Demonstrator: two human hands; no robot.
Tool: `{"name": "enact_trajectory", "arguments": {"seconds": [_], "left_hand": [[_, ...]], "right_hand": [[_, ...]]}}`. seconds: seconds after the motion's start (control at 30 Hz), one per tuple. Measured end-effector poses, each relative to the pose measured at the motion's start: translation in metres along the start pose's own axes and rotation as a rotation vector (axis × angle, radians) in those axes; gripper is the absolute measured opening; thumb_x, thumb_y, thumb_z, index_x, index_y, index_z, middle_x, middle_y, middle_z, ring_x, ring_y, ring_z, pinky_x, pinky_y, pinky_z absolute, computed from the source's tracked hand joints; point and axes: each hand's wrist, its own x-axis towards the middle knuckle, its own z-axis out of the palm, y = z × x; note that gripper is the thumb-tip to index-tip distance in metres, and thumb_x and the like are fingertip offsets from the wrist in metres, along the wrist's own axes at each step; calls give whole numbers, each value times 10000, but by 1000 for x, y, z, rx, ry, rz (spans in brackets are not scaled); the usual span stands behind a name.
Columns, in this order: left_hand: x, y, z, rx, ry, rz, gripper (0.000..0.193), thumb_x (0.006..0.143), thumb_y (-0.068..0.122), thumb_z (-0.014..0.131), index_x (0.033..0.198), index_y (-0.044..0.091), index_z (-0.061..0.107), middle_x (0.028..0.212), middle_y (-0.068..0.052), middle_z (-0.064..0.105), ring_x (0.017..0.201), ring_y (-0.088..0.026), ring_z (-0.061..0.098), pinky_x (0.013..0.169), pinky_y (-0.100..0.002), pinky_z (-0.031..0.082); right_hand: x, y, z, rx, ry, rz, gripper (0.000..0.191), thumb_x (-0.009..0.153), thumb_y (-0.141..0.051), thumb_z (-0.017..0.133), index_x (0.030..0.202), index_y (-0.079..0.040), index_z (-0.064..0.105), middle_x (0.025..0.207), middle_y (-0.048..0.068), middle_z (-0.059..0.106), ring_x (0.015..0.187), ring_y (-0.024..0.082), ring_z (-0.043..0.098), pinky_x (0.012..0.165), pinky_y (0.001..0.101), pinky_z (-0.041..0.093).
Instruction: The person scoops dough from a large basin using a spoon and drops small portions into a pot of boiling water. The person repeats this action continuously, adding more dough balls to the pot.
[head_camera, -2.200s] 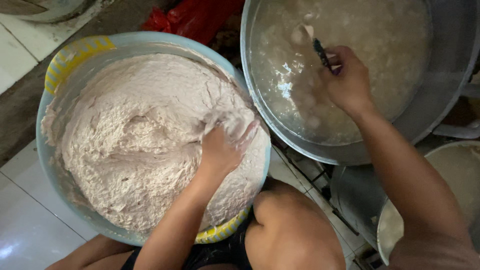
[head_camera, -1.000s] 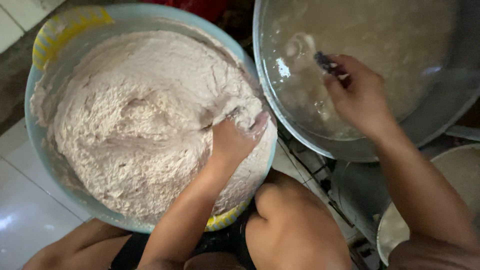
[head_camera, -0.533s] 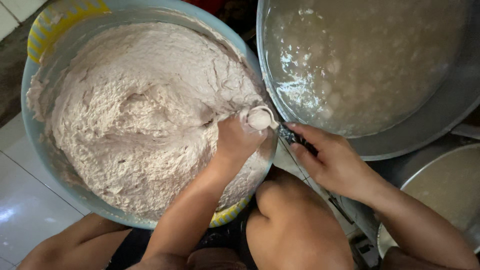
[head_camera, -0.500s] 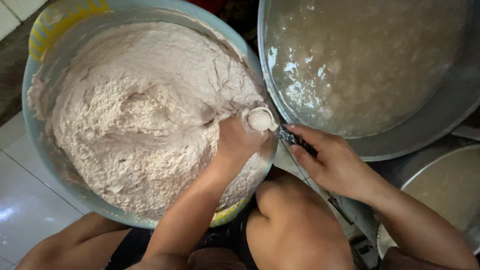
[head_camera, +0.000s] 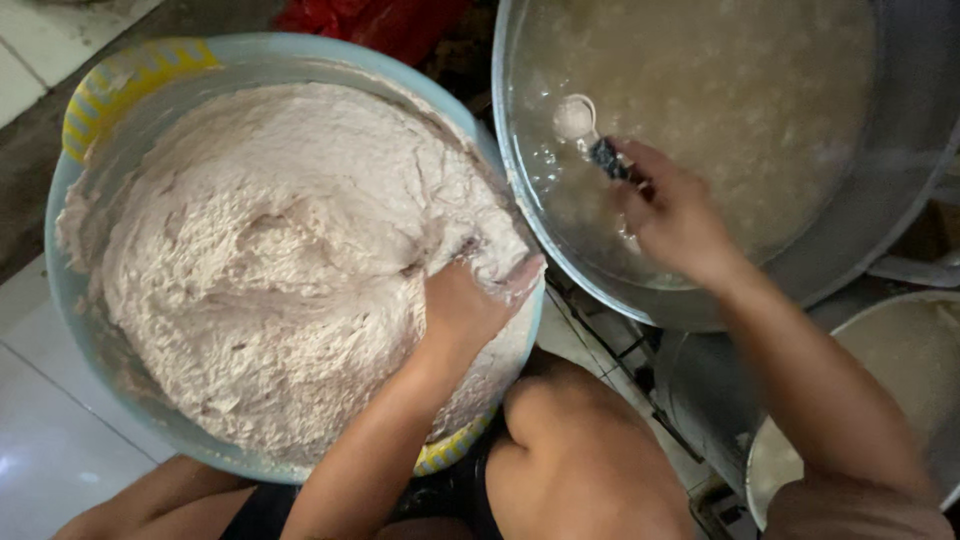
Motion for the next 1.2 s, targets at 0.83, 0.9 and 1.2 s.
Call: {"name": "enact_trajectory", "arguments": {"seconds": [0.83,0.9,1.2], "left_hand": [[-4,-38,3,306,-161,-282,366,756,378,745,974,85,760,897,-191,749,845,-413,731,764,-501,564],[7,-42,-24,321,-79,-160,512,645,421,718,1008,61,751,885,-202,756,772,-405,739,707,-512,554],[65,-63,-103,645,-37,-490,854,915,764,528,904,-69,718,879,-315,711,869,-476,706,782,-547,559]], "right_hand": [[-65,-53,27,350,-499,276,431,964,-130,566,1388,-55,571,758,45,650,493,72,484,419,266,405],[-55,-46,25,390,-495,253,432,965,-121,539,1392,-55,541,794,23,684,466,71,503,387,262,418],[24,1,7,425,-85,283,358,1013,-165,531,1342,-48,610,837,50,648,546,123,546,444,296,422]]}}
